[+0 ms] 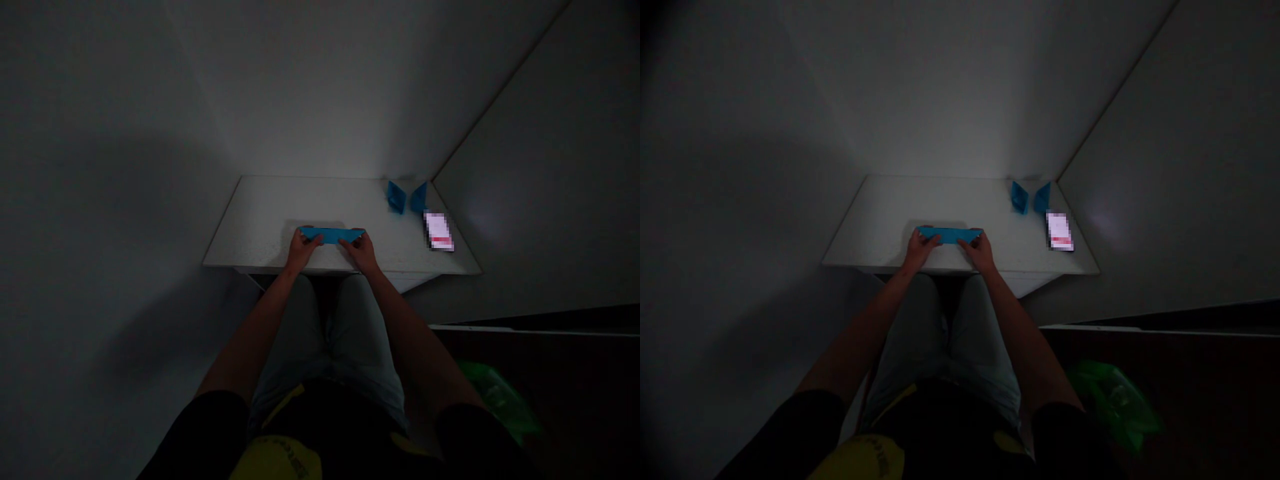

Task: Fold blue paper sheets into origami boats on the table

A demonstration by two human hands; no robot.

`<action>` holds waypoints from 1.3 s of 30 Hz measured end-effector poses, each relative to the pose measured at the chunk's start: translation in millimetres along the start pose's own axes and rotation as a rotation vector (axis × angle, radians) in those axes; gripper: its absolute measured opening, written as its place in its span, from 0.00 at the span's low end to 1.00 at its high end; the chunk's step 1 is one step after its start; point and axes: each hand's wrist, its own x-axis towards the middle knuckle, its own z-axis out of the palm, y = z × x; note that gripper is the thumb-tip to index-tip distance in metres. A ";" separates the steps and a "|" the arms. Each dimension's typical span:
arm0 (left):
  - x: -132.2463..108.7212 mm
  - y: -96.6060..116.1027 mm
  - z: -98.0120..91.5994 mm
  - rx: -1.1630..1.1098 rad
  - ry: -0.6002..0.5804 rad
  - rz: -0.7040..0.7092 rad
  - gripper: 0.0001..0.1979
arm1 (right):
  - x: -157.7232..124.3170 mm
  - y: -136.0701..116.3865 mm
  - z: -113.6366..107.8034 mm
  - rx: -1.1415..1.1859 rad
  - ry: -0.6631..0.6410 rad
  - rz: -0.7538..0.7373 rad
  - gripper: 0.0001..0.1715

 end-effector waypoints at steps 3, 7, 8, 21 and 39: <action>-1.9 4.0 -1.4 0.105 -0.042 0.011 0.30 | 1.2 1.4 -0.1 -0.023 -0.008 0.011 0.37; -1.5 5.2 -2.6 0.104 -0.021 -0.029 0.28 | -0.3 -4.1 -3.3 -0.107 -0.012 0.002 0.35; -1.1 5.0 -2.5 0.105 0.004 -0.026 0.28 | -1.2 -6.7 -4.3 -0.126 -0.022 -0.006 0.36; -4.2 7.9 -2.1 0.188 0.041 0.013 0.32 | -21.0 -26.2 -8.3 -0.185 -0.012 -0.154 0.30; -2.0 19.0 2.6 0.099 -0.040 -0.035 0.32 | -57.0 -58.3 -67.1 -0.581 -0.326 -0.264 0.19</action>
